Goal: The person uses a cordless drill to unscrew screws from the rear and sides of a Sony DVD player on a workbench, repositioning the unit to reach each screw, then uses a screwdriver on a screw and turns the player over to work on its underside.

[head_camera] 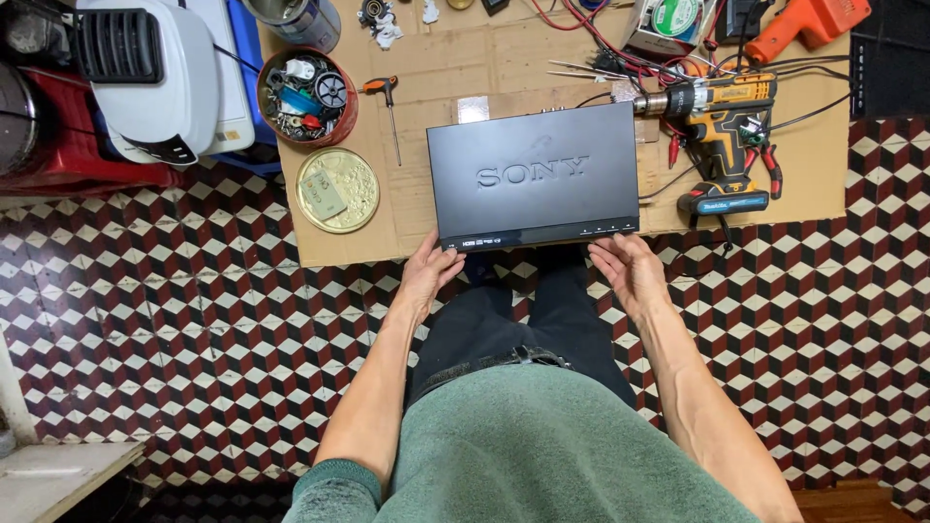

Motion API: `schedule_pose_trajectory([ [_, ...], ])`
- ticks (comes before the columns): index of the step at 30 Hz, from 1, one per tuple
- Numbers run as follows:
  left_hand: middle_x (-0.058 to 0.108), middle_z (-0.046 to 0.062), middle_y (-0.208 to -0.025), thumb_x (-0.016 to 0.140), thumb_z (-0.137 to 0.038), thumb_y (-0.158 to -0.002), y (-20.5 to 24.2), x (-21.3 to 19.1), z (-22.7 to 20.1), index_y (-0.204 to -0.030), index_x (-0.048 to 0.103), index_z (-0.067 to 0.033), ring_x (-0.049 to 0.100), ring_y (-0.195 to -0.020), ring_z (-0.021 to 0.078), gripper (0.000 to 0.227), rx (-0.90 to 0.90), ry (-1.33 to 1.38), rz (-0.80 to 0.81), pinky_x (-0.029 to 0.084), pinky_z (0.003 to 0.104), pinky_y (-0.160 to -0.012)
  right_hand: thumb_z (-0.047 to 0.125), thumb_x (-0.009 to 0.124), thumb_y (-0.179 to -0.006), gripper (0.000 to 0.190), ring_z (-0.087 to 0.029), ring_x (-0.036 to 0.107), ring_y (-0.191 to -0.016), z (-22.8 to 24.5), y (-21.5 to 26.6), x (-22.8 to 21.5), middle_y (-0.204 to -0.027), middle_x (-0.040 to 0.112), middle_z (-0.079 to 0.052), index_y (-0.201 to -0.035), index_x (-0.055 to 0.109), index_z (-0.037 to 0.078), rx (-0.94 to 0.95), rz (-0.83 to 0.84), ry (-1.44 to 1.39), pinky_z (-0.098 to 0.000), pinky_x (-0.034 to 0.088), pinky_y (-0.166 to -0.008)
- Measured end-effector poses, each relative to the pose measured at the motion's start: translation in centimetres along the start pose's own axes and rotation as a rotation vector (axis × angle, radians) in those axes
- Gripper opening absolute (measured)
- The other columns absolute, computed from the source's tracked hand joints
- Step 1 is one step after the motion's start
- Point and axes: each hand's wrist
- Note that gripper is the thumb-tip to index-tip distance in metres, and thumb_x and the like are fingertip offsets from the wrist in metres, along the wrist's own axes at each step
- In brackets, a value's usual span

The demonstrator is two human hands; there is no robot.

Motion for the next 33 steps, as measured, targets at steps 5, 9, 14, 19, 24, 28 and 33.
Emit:
schedule_pose_trajectory([
  [5,0.065,0.015,-0.129,0.064,-0.008,-0.094,-0.4,-0.4,0.2,-0.16,0.033,-0.0111,0.066,-0.113,0.0208,0.073,-0.023,-0.064,-0.051,0.054,0.033,-0.104,0.017,0.064,-0.097,0.02,-0.031,0.069,-0.112,-0.8,0.0,0.3,-0.115,0.066,-0.017,-0.109,0.057,0.003,0.026,0.014,-0.006,-0.0398,0.057,-0.099],
  [9,0.066,0.012,-0.13,0.065,-0.012,-0.094,-0.3,-0.5,0.5,-0.159,0.033,-0.012,0.066,-0.115,0.0189,0.073,-0.008,-0.117,-0.071,0.053,0.032,-0.103,0.016,0.064,-0.096,0.02,-0.031,0.068,-0.113,-0.8,0.4,1.1,-0.116,0.067,-0.017,-0.111,0.057,0.003,0.036,0.011,0.007,-0.039,0.057,-0.099],
  [14,0.064,0.012,-0.131,0.065,-0.014,-0.096,-0.2,-0.6,0.4,-0.16,0.033,-0.0095,0.065,-0.116,0.0189,0.072,-0.008,-0.158,-0.043,0.054,0.033,-0.102,0.015,0.064,-0.096,0.023,-0.03,0.069,-0.114,-0.9,0.0,1.2,-0.114,0.068,-0.017,-0.113,0.058,0.001,0.018,-0.007,0.04,-0.0385,0.058,-0.099],
  [19,0.065,0.012,-0.129,0.064,-0.011,-0.094,-0.6,-1.1,1.0,-0.16,0.028,-0.0069,0.066,-0.112,0.0191,0.076,-0.013,-0.127,-0.078,0.056,0.034,-0.1,0.013,0.07,-0.095,0.018,-0.029,0.07,-0.111,-2.3,-1.2,1.5,-0.11,0.069,-0.015,-0.1,0.058,0.0,0.053,0.055,0.017,-0.0386,0.058,-0.098],
  [24,0.066,0.011,-0.126,0.065,-0.011,-0.094,-0.2,-0.5,0.4,-0.16,0.029,-0.0077,0.066,-0.108,0.0178,0.075,-0.034,-0.142,-0.093,0.056,0.035,-0.099,0.013,0.07,-0.095,0.018,-0.027,0.071,-0.107,-2.0,-0.7,3.3,-0.11,0.07,-0.015,-0.098,0.06,0.0,0.05,-0.013,0.057,-0.0363,0.059,-0.096],
  [28,0.067,0.008,-0.125,0.063,-0.012,-0.094,0.5,0.4,-0.4,-0.16,0.035,-0.0105,0.065,-0.105,0.0151,0.073,-0.041,-0.189,-0.097,0.056,0.033,-0.098,0.013,0.071,-0.096,0.019,-0.025,0.072,-0.104,-2.1,-1.1,3.0,-0.108,0.07,-0.016,-0.1,0.06,-0.002,0.035,-0.018,0.078,-0.0335,0.06,-0.094],
  [33,0.066,0.008,-0.128,0.06,-0.007,-0.093,1.4,1.2,-1.2,-0.16,0.031,-0.0113,0.065,-0.108,0.0162,0.073,-0.056,-0.188,-0.087,0.055,0.034,-0.1,0.011,0.07,-0.094,0.017,-0.024,0.074,-0.097,-2.4,-1.4,3.3,-0.104,0.073,-0.016,-0.101,0.061,-0.002,0.026,-0.034,0.073,-0.0326,0.062,-0.089],
])
Point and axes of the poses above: each hand's wrist, its own y-axis away from the middle knuckle, its own x-axis out of the palm, z = x × y
